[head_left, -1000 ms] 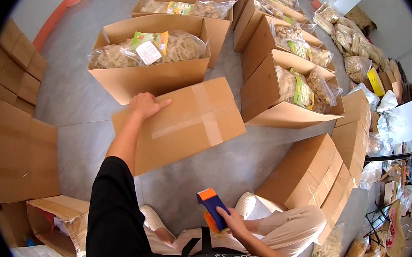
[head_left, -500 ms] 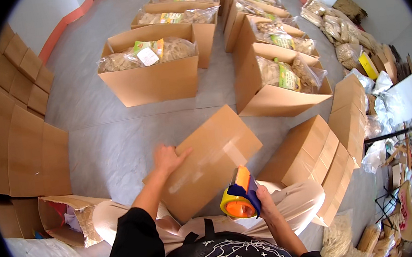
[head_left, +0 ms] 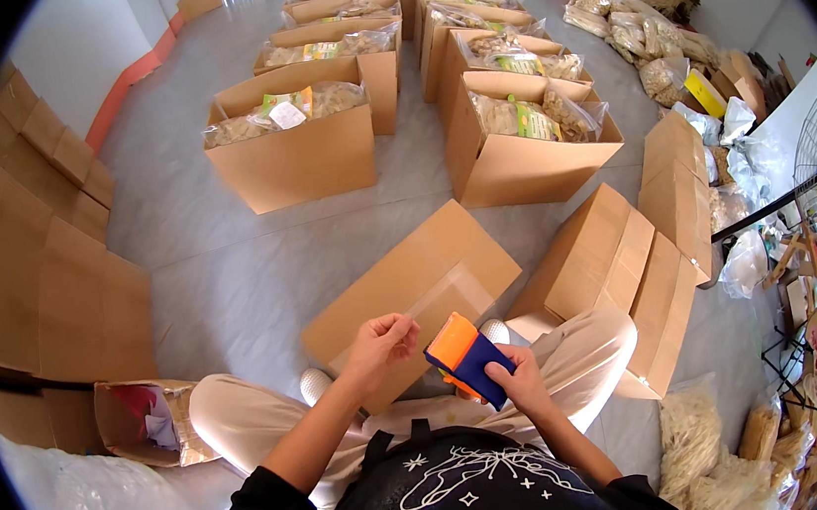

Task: The person seals cardboard boxes with a handheld tape dispenser, folds the top flaps of a box over bags of dried food, and presses the tape down by hand.

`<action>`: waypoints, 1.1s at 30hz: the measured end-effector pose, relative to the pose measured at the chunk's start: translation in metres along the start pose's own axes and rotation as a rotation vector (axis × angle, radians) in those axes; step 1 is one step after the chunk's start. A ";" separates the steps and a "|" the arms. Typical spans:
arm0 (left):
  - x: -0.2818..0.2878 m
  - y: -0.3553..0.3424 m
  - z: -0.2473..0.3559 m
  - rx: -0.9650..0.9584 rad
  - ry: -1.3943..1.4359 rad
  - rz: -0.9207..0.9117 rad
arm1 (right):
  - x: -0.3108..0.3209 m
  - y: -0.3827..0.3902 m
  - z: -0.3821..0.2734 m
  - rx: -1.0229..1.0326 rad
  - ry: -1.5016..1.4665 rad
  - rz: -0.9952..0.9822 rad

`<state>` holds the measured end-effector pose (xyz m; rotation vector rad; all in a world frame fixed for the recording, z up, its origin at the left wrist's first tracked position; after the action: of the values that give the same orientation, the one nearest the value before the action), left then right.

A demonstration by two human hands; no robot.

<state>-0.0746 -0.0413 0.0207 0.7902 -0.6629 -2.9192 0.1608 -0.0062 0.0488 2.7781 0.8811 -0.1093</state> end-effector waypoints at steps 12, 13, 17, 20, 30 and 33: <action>-0.010 0.044 0.023 0.194 0.278 -0.257 | -0.026 0.023 -0.006 0.024 0.154 0.004; -0.010 0.045 0.026 0.224 0.320 -0.284 | -0.026 0.023 -0.006 0.016 0.154 -0.002; 0.013 0.029 0.010 0.106 -0.048 0.051 | -0.043 0.018 -0.013 0.049 0.195 -0.061; 0.028 0.010 0.006 0.046 -0.291 0.156 | -0.052 0.011 0.004 -0.083 0.044 -0.088; 0.169 -0.106 0.075 -0.117 -1.019 0.602 | -0.005 0.035 0.056 -0.187 0.497 -0.044; 0.202 -0.124 0.044 -0.039 -1.099 0.625 | -0.002 0.036 0.064 -0.200 0.496 -0.026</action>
<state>-0.2636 0.0580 -0.0914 -0.9602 -0.6793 -2.4996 0.1803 -0.0511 -0.0062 2.6384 0.9681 0.6525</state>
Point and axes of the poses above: each hand's wrist, its own y-axis away from the middle knuckle, its own x-axis out of the back of the hand, z = x × y, the point moved 2 cm from there along -y, towards the middle knuckle, and after that the axes turned 4 degrees about x, right-handed, at the moved point
